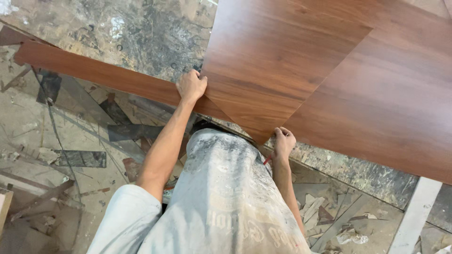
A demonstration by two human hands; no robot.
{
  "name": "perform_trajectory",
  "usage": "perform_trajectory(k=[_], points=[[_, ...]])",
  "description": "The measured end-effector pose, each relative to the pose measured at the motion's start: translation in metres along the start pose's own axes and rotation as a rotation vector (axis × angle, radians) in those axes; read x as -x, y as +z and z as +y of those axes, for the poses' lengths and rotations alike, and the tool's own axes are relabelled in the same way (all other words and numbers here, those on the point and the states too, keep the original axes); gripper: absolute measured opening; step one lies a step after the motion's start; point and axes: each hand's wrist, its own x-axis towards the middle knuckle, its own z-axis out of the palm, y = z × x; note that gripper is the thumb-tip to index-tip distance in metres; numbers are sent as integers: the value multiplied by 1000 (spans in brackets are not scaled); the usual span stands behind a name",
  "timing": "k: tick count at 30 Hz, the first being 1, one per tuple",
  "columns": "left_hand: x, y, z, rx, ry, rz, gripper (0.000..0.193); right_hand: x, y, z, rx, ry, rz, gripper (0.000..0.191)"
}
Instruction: The person aligns wood-grain laminate flooring planks on the floor, fitting their edges together in a herringbone-like pattern. They hold planks steady with one hand and score along the seams with a utility knife, repositioning and pressing planks flat as they work across the floor.
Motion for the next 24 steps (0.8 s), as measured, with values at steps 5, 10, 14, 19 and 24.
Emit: perform_trajectory(k=[5,10,14,19,24], points=[[-5,8,1,35,100,207,38,1,8,-13,319,-9,-14,20],[-1,11,-6,298,193,200,61,11,3,-32,872,-882,130,37],[3,15,-15,217,310,289,48,10,-8,-30,986,-792,-49,39],[0,21,-29,296,377,197,56,2,-20,-10,960,-801,-60,37],[-7,19,-34,269,424,193,50,1,-24,-2,1020,-890,-73,45]])
